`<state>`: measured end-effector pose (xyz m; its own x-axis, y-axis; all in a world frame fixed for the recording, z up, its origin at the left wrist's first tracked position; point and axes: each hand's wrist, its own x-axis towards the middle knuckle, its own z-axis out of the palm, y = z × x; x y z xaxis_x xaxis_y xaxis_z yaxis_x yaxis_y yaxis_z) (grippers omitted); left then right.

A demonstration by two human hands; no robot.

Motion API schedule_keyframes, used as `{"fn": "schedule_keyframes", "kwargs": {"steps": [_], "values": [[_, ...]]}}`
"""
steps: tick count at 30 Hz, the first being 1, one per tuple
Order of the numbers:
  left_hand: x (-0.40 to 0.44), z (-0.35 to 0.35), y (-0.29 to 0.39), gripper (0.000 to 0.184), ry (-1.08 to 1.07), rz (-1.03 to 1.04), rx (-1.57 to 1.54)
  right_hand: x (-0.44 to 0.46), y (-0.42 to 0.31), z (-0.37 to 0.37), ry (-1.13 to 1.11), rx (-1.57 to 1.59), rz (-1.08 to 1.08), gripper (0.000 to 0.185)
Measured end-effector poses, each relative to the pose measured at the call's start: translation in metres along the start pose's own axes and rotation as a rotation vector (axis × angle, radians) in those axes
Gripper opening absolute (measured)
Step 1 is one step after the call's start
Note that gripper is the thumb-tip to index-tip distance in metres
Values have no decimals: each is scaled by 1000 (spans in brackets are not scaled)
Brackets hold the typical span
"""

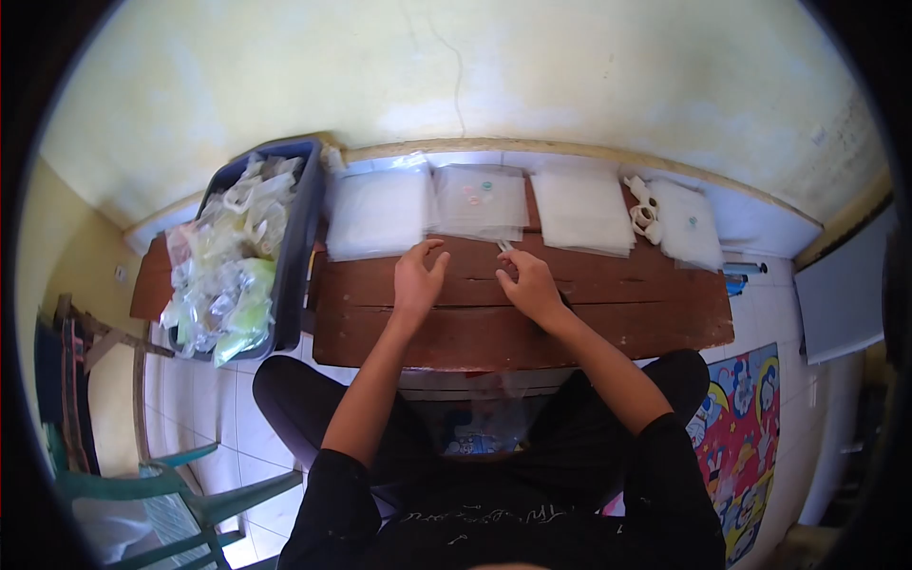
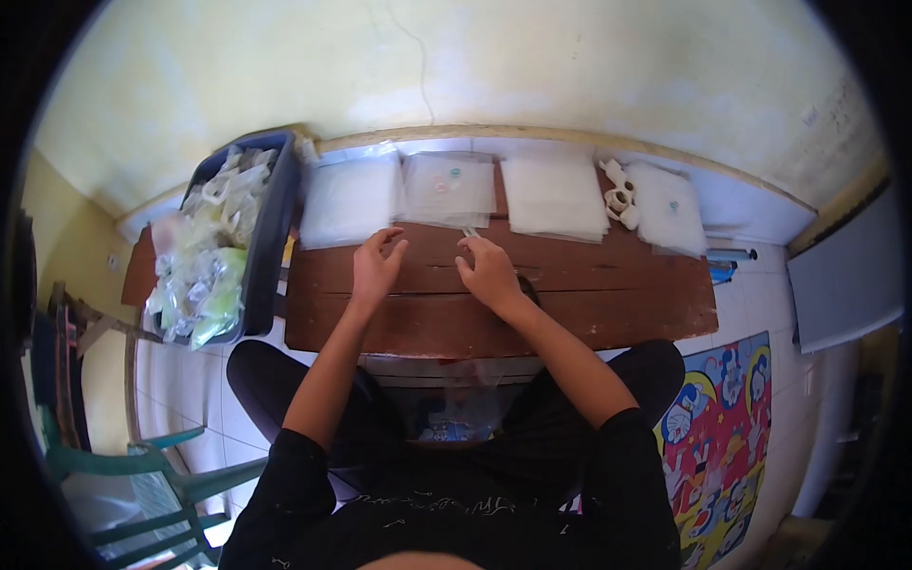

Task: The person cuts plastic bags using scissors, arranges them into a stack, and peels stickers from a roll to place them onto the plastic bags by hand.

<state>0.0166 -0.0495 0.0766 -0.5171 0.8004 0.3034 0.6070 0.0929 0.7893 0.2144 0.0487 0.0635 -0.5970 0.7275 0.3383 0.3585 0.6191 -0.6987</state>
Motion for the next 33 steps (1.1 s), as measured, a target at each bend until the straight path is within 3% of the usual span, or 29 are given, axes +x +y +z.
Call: {"fn": "schedule_keyframes", "kwargs": {"steps": [2, 7, 12, 17, 21, 23, 26, 27, 29, 33], "values": [[4, -17, -23, 29, 65, -51, 22, 7, -12, 22, -46, 139, 72, 29], [18, -58, -78, 33, 242, -140, 150, 50, -23, 78, -97, 136, 123, 36], [45, -82, -107, 33, 305, -126, 204, 116, -19, 116, -100, 58, 174, 48], [89, -87, -137, 47, 298, -201, 322, 176, -13, 127, -85, -46, 205, 57], [120, -85, -159, 62, 280, -310, 402, 222, 0, 134, -127, -128, 252, 55], [133, -84, -160, 72, 212, -503, 368, 240, 4, 139, -181, -121, 310, 53], [145, -80, -168, 76, 186, -615, 310, 257, 1, 149, -174, -181, 358, 46], [146, -79, -172, 76, 182, -622, 315, 262, 0, 151, -181, -178, 363, 46], [148, -74, -180, 75, 189, -595, 334, 271, -7, 147, -378, 35, 571, 39], [146, -73, -200, 72, 259, -534, 229, 278, 1, 167, -373, 133, 656, 32]]}}
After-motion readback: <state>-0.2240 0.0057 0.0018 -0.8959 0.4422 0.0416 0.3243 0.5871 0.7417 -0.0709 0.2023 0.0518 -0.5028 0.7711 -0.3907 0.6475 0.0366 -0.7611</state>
